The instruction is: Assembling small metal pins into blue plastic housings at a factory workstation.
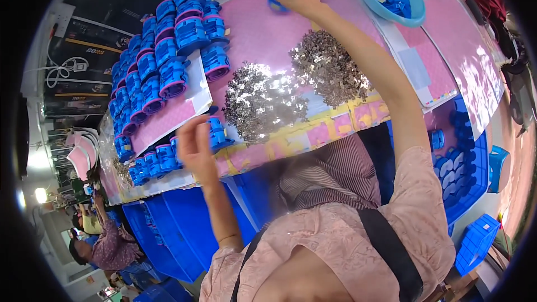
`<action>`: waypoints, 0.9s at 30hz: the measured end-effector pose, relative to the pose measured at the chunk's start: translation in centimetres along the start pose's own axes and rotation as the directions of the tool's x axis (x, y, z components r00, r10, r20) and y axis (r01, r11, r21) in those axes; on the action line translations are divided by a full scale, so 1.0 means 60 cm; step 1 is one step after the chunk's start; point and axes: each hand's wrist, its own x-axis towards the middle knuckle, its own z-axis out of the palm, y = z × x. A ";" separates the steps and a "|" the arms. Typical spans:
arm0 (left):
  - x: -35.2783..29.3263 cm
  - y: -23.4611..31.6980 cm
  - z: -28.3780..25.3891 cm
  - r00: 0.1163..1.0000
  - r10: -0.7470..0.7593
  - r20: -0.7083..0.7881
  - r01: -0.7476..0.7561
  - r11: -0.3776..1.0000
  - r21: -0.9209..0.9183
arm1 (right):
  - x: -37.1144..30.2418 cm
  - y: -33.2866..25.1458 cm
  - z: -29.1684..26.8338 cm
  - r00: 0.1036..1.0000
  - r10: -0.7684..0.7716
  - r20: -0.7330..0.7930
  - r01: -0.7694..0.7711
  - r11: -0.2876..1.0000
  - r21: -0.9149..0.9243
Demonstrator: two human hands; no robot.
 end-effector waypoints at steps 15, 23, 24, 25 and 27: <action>-0.065 0.035 0.132 0.880 -0.303 0.364 0.474 0.559 -0.680 | -0.311 -0.211 -0.215 0.927 -0.002 0.375 -0.293 0.621 0.727; -0.085 0.048 0.113 0.680 -0.439 0.587 0.732 0.370 -0.572 | -0.319 -0.208 -0.248 0.947 -0.275 0.165 0.172 0.870 0.461; -0.086 0.046 0.113 0.672 -0.451 0.588 0.739 0.349 -0.577 | -0.318 -0.207 -0.252 0.944 -0.302 0.131 0.226 0.883 0.411; -0.087 0.045 0.113 0.668 -0.459 0.587 0.742 0.344 -0.575 | -0.318 -0.206 -0.252 0.938 -0.332 0.097 0.279 0.891 0.358; -0.087 0.044 0.117 0.645 -0.488 0.589 0.763 0.364 -0.534 | -0.321 -0.198 -0.241 0.933 -0.360 0.021 0.342 0.901 0.267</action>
